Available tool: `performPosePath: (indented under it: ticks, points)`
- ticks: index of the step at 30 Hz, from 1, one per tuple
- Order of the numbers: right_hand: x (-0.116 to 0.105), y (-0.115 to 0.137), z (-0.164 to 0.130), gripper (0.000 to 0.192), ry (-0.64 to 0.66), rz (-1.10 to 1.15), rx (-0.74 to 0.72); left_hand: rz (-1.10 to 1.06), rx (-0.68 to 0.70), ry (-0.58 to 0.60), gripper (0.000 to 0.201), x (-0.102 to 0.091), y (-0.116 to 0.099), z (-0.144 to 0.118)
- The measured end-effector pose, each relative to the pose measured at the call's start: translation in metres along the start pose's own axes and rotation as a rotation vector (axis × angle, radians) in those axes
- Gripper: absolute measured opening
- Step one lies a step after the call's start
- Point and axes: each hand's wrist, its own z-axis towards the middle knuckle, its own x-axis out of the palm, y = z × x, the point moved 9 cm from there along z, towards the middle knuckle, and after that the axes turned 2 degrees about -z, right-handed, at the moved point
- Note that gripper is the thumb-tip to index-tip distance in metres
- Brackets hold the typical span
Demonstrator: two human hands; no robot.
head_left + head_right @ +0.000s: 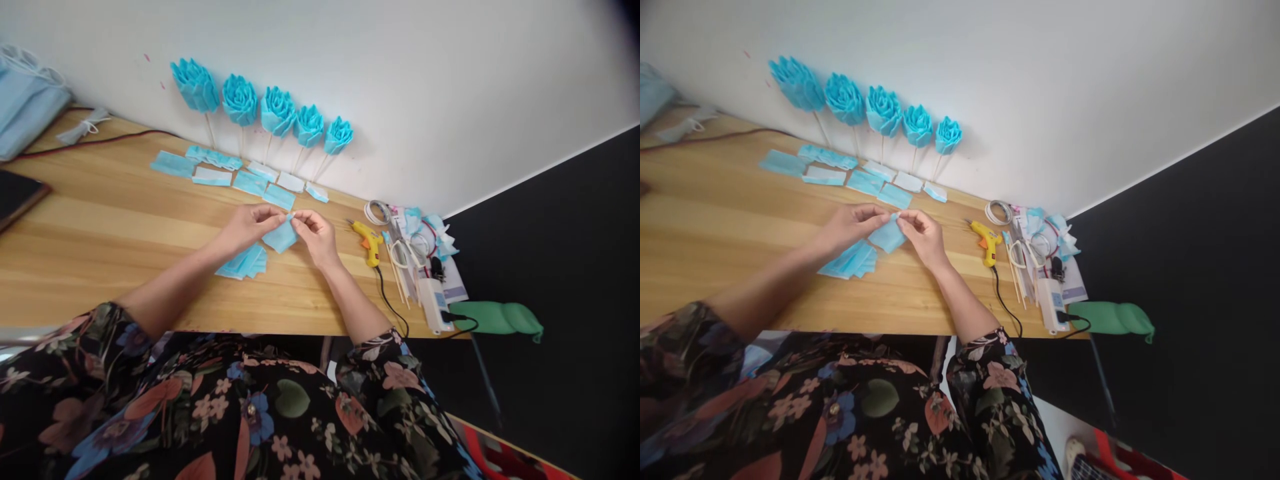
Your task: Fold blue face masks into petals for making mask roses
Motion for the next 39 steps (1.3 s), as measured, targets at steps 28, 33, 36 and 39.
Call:
performPosePath:
  ticks: [28,33,36,39]
  points:
    - [0.013,0.043,-0.015,0.022,0.057,-0.525,-0.400,-0.400,-0.269,-0.036,0.021,0.006,0.018,-0.006]
    - [0.008,0.047,-0.015,0.023,0.030,-0.570,-0.369,-0.357,-0.225,-0.042,0.021,0.002,0.016,-0.004]
    - [-0.005,0.037,-0.010,0.024,-0.037,-0.417,-0.232,-0.307,-0.186,-0.044,0.024,0.000,0.012,-0.003]
    - [-0.006,0.028,-0.008,0.028,-0.031,-0.255,-0.129,-0.256,-0.154,-0.041,0.026,0.001,0.008,-0.003]
